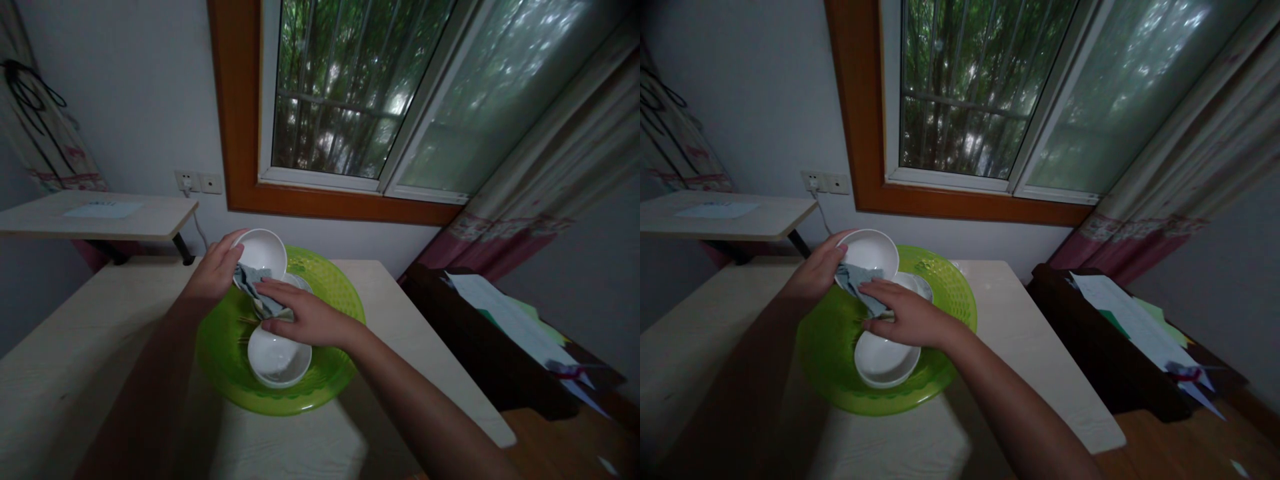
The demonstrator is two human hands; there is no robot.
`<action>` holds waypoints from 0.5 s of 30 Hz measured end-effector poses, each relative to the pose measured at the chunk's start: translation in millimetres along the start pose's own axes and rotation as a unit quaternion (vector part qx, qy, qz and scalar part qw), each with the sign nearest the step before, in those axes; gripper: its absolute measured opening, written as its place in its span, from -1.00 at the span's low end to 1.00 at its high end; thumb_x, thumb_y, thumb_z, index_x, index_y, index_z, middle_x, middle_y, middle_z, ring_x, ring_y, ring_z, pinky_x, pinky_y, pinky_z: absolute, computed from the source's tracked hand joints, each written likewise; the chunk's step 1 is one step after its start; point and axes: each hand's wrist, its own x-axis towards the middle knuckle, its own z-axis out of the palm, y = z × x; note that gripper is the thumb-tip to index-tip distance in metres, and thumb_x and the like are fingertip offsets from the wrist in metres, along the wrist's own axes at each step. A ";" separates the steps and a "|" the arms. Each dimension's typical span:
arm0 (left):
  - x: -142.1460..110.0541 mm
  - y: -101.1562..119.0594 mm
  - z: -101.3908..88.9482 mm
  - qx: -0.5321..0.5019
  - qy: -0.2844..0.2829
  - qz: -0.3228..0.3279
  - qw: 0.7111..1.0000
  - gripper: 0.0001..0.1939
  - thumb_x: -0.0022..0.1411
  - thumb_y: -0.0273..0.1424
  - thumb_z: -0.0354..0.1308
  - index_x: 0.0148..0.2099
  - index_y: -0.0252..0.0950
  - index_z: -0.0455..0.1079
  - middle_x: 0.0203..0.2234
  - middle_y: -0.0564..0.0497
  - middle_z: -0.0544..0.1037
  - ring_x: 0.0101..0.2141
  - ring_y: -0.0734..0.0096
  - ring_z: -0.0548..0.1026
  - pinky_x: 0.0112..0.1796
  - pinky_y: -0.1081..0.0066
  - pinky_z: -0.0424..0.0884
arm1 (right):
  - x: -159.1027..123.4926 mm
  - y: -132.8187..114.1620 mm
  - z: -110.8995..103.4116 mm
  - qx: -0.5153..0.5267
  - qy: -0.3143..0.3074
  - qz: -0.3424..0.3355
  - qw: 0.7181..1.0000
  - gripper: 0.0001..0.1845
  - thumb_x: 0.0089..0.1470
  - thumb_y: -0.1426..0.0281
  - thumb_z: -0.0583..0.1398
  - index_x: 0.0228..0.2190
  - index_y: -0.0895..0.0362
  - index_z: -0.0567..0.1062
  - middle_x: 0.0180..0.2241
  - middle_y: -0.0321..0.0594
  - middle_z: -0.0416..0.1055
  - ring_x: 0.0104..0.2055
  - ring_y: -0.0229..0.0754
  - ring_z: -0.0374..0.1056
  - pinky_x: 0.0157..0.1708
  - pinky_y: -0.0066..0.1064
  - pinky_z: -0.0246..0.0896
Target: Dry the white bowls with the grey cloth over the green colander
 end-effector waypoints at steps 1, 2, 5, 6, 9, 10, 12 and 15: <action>0.0 1.0 -0.3 0.003 0.000 -0.001 1.000 -0.44 0.41 -0.11 -0.16 0.31 -0.22 0.31 0.23 -0.09 0.42 0.21 0.10 0.33 0.27 0.06 0.20 | -0.3 -1.9 0.4 0.017 0.000 0.007 1.000 -0.24 0.19 0.15 0.27 0.32 0.05 0.22 0.36 -0.08 0.17 0.41 -0.03 0.09 0.36 -0.05 0.08; 0.1 1.9 -0.7 0.006 -0.002 0.000 1.000 -0.43 0.41 -0.10 -0.16 0.31 -0.22 0.30 0.23 -0.09 0.42 0.21 0.10 0.33 0.27 0.07 0.20 | -0.6 -3.4 0.3 0.028 0.000 0.011 1.000 -0.25 0.20 0.14 0.26 0.33 0.03 0.21 0.37 -0.11 0.16 0.40 -0.04 0.11 0.35 -0.08 0.11; 0.7 3.7 -2.0 0.011 -0.004 0.004 1.000 -0.43 0.42 -0.11 -0.16 0.31 -0.24 0.31 0.24 -0.10 0.41 0.22 0.11 0.32 0.29 0.09 0.17 | -1.6 -4.2 -2.7 0.014 -0.007 0.007 1.000 -0.30 0.24 0.17 0.23 0.33 -0.03 0.20 0.37 -0.22 0.16 0.39 -0.11 0.12 0.36 -0.12 0.10; 0.9 3.6 -2.1 0.012 -0.007 0.004 1.000 -0.43 0.42 -0.11 -0.15 0.31 -0.24 0.31 0.24 -0.10 0.41 0.23 0.11 0.32 0.30 0.10 0.16 | -1.8 -3.3 -4.5 -0.008 -0.011 0.004 1.000 -0.32 0.25 0.19 0.22 0.33 -0.04 0.20 0.36 -0.23 0.18 0.40 -0.12 0.10 0.37 -0.12 0.07; 1.4 1.9 -0.6 0.013 -0.019 0.005 1.000 -0.44 0.42 -0.13 -0.14 0.31 -0.24 0.31 0.25 -0.09 0.40 0.24 0.12 0.31 0.30 0.10 0.15 | -1.7 1.4 -10.1 -0.118 -0.017 0.003 0.993 -0.33 0.21 0.28 0.26 0.30 -0.04 0.25 0.33 -0.23 0.23 0.43 -0.10 0.03 0.37 -0.06 0.04; 1.4 1.4 0.4 0.014 -0.025 0.008 1.000 -0.44 0.42 -0.13 -0.13 0.31 -0.24 0.31 0.25 -0.10 0.40 0.24 0.12 0.31 0.30 0.10 0.15 | -1.5 3.0 -11.5 -0.165 -0.014 0.009 0.986 -0.34 0.19 0.32 0.27 0.28 -0.04 0.28 0.33 -0.22 0.24 0.44 -0.08 0.01 0.37 -0.02 0.02; 1.2 1.1 2.6 0.012 -0.036 0.014 0.999 -0.44 0.41 -0.14 -0.12 0.32 -0.25 0.31 0.25 -0.11 0.40 0.23 0.12 0.32 0.30 0.10 0.16 | -0.8 5.3 -12.5 -0.251 0.000 0.025 0.968 -0.38 0.17 0.38 0.27 0.24 -0.02 0.33 0.34 -0.18 0.23 0.45 -0.05 -0.01 0.38 0.10 -0.10; 0.4 3.5 4.6 0.002 -0.043 0.009 0.999 -0.43 0.41 -0.14 -0.12 0.32 -0.26 0.30 0.25 -0.12 0.40 0.22 0.11 0.33 0.28 0.09 0.19 | 0.9 4.6 -9.0 -0.324 0.023 0.040 0.945 -0.44 0.18 0.40 0.25 0.21 0.04 0.36 0.34 -0.10 0.21 0.45 0.00 -0.05 0.39 0.20 -0.25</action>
